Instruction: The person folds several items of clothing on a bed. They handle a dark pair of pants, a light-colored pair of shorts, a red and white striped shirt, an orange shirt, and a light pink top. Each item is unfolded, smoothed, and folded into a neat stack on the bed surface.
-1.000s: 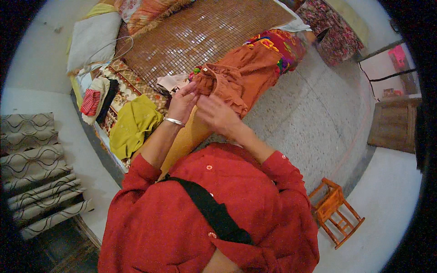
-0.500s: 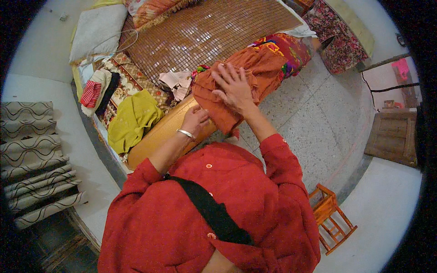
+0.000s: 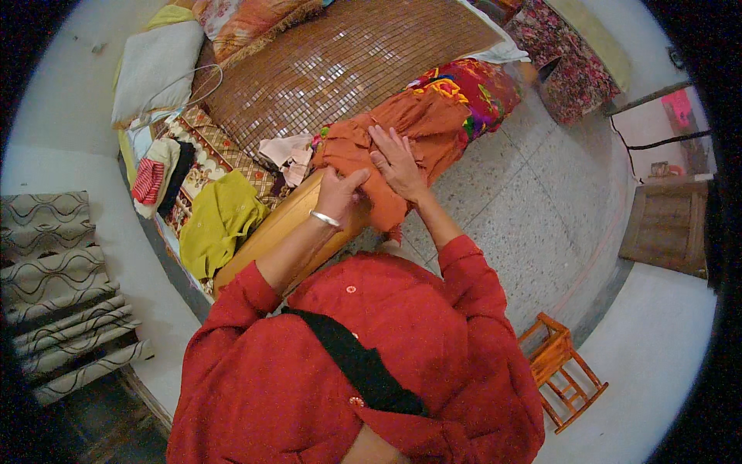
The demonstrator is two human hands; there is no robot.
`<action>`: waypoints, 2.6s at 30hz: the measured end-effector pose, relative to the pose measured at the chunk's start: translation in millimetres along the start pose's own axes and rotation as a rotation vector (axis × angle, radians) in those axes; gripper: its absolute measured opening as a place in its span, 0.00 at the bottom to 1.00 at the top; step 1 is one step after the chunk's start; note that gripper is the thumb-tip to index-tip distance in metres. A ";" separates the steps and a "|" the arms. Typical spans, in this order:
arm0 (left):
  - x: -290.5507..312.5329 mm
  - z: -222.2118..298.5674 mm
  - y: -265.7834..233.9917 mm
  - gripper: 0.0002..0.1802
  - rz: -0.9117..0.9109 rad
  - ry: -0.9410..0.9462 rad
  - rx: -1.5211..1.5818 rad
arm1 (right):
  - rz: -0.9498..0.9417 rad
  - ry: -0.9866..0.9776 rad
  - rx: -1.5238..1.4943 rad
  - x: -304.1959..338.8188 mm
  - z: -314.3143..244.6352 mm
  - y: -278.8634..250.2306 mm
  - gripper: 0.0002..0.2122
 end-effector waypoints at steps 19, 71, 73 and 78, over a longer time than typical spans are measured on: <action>-77.2 23.2 99.4 0.28 -0.223 0.592 -1.345 | 0.242 0.026 -2.057 15.2 83.2 -55.6 0.37; -112.8 33.2 86.3 0.25 0.041 0.322 0.134 | 0.183 -0.019 0.030 27.4 44.9 -87.1 0.30; -95.6 54.5 81.7 0.26 0.121 0.364 0.140 | 0.247 -0.059 0.043 32.4 6.8 -96.7 0.31; -43.8 94.3 27.5 0.28 0.166 0.224 0.143 | 0.316 -0.183 0.082 39.2 -55.4 -72.5 0.30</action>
Point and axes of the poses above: each hand's wrist, its own x-axis away from the middle knuckle, its own y-axis out of the palm, z = x × y, the point moved 4 cm from there along -x, towards the middle knuckle, and after that the axes turned 15 degrees about -z, right-handed, at the moved point
